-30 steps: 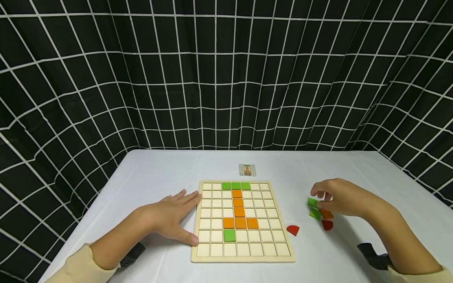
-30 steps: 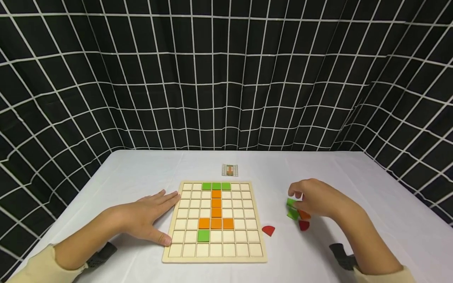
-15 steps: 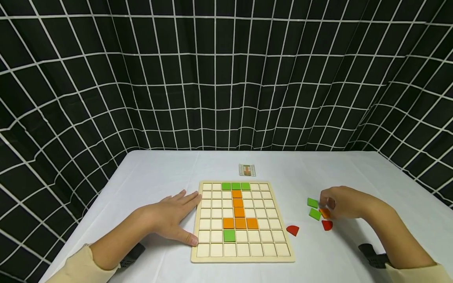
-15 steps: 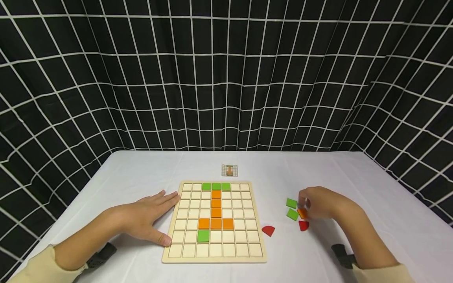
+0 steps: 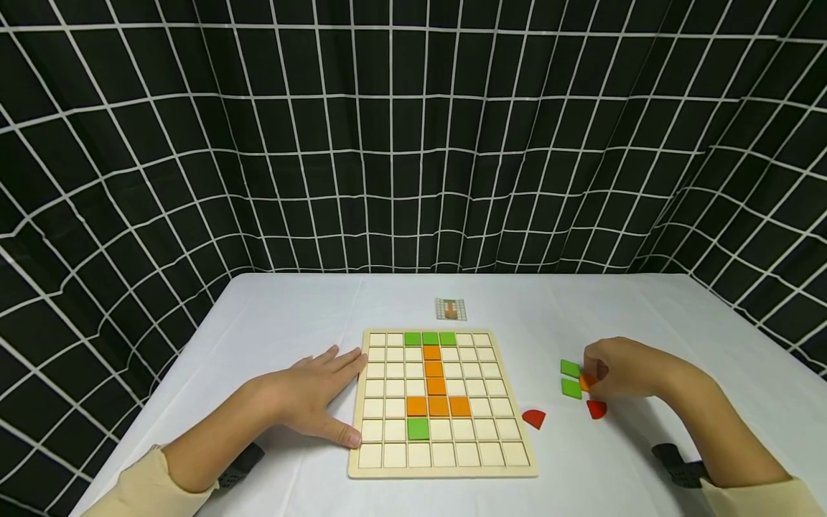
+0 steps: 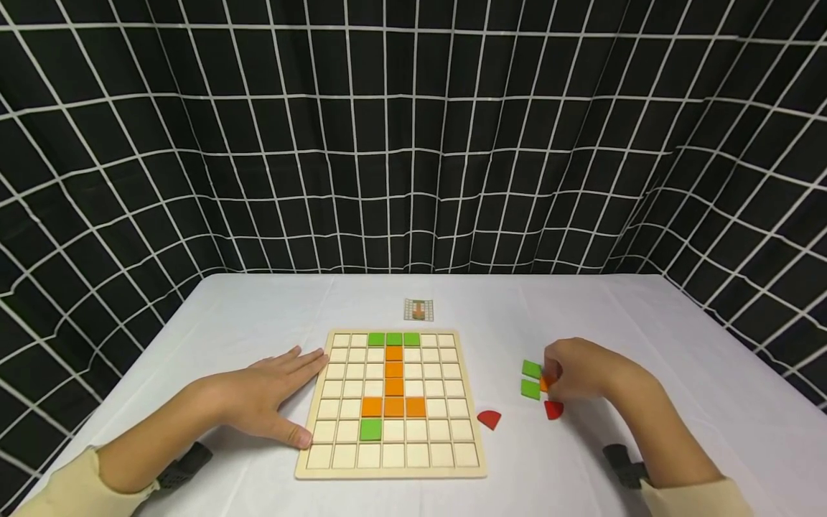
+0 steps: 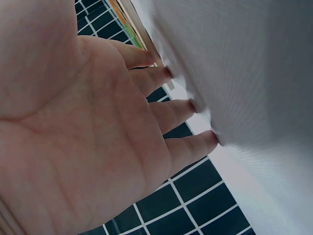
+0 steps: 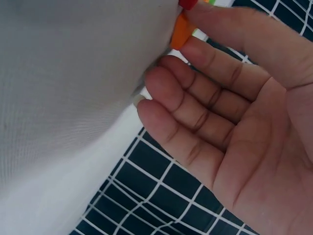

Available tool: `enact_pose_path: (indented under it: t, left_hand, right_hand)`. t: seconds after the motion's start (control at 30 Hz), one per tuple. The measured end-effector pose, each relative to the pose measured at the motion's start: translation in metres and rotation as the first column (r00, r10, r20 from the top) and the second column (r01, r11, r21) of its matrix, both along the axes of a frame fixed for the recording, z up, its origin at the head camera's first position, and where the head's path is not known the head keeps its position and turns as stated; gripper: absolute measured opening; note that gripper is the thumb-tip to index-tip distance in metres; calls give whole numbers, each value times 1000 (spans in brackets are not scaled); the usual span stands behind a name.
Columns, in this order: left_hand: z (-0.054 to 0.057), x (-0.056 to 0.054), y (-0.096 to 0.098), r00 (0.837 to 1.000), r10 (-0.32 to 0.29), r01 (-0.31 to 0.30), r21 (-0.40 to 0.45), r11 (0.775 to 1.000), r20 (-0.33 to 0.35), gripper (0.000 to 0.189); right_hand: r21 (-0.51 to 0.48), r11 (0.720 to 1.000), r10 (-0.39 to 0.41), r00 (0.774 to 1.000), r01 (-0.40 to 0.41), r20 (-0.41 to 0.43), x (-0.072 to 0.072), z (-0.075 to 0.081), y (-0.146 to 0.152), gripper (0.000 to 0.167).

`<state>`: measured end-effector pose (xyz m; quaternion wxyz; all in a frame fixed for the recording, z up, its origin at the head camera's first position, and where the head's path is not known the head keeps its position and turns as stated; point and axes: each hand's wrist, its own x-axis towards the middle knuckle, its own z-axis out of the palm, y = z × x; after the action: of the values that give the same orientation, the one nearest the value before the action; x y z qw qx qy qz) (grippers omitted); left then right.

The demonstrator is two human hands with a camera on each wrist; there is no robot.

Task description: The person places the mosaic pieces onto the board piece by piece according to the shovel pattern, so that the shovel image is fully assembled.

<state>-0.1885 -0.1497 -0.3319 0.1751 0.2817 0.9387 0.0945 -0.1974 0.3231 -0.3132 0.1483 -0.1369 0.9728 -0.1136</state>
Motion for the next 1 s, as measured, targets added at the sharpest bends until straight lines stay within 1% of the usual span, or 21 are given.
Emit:
enact_pose_path:
  t: [0.27,0.63,0.9,1.0]
  left_hand:
    - [1,1,0,1000,-4,4,4,1000,-6,122]
    - [1,1,0,1000,-8,8,1,1000,-13,122]
    - [1,3,-1,1000,0,0,9,1000,-5,121]
    - [1,2,0,1000,-1,1,10,1000,-6,121]
  right_hand:
    - [0,1000,9,999,-9,-42,-1,-3,-1,18]
    - [5,1000,7,999,-7,-45,-1,-3,-2,19]
    - [-26,999,26,998,-28,-63,4,0,-14,18]
    - [-47,997,52,996,-55,-67,6,3,-20,19]
